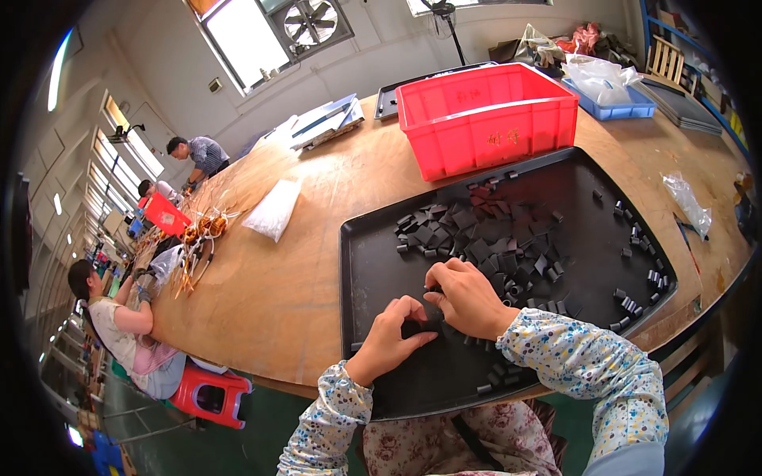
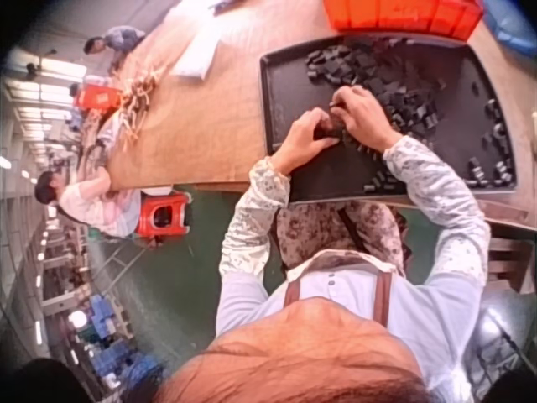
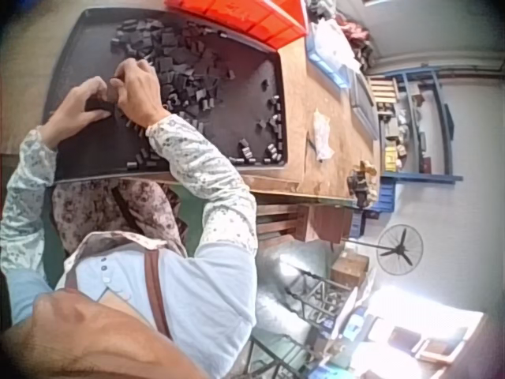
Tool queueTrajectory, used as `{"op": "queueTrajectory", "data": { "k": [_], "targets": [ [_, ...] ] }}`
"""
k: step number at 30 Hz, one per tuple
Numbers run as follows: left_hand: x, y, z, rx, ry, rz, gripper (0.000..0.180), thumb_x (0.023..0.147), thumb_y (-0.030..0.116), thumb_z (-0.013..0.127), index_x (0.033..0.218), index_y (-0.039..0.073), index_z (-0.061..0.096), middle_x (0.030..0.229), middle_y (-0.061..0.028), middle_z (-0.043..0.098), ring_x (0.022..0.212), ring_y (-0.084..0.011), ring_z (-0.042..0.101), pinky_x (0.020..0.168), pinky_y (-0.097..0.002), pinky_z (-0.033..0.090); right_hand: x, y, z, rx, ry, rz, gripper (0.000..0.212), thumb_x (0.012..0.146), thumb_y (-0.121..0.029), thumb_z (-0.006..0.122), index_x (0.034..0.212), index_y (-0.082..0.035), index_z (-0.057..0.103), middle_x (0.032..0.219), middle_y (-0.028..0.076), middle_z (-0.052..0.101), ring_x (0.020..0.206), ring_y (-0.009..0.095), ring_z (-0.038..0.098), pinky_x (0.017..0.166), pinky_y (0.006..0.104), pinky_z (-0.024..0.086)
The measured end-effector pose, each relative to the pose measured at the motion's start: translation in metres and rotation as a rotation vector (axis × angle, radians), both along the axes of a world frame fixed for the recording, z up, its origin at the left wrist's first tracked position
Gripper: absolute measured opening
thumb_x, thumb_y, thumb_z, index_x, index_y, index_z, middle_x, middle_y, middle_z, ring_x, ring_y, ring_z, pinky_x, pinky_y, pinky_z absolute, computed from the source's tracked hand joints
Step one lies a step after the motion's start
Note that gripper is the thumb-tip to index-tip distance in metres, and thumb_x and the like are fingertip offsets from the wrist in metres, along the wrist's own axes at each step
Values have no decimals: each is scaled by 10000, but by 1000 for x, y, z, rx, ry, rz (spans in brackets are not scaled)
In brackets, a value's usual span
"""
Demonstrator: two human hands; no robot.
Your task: The person assembles small black components by hand at a workbench.
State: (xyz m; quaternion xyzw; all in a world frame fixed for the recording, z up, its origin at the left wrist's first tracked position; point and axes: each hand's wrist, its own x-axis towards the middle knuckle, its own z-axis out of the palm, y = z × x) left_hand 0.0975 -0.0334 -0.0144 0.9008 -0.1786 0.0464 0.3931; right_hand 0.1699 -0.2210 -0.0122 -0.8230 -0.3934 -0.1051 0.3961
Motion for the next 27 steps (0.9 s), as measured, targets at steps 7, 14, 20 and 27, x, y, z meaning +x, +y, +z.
{"op": "queueTrajectory", "data": {
  "k": [7, 14, 20, 27],
  "targets": [
    [-10, 7, 2, -496, 73, 28, 178, 876, -3, 700, 948, 37, 542, 959, -38, 626, 814, -61, 576, 720, -214, 493, -5, 3, 2, 84, -20, 86, 209, 831, -116, 736, 972, -72, 588, 885, 61, 644, 962, 278, 586, 860, 392, 430],
    [-16, 16, 6, -653, 318, -14, 188, 916, -31, 626, 833, 45, 475, 1018, -78, 651, 716, -20, 523, 593, -183, 487, -11, 0, 8, 209, 458, 153, 166, 901, -118, 704, 1000, -35, 600, 870, 38, 646, 837, 143, 627, 764, 299, 495],
    [-16, 13, 10, -678, 292, 95, 223, 907, -23, 651, 795, 50, 472, 1010, -83, 654, 766, -39, 553, 626, -188, 498, -9, -3, 11, 191, 887, 458, 278, 936, -182, 685, 1113, 29, 650, 932, 30, 692, 856, 64, 616, 779, 241, 513],
    [-14, 14, 12, -773, 274, 46, 192, 910, -16, 661, 826, 47, 501, 1011, -81, 643, 821, -72, 575, 705, -218, 497, -17, -4, 11, 68, 807, 470, 175, 914, -155, 701, 920, 20, 709, 779, -5, 672, 737, 48, 576, 683, 235, 482]
  ]
}}
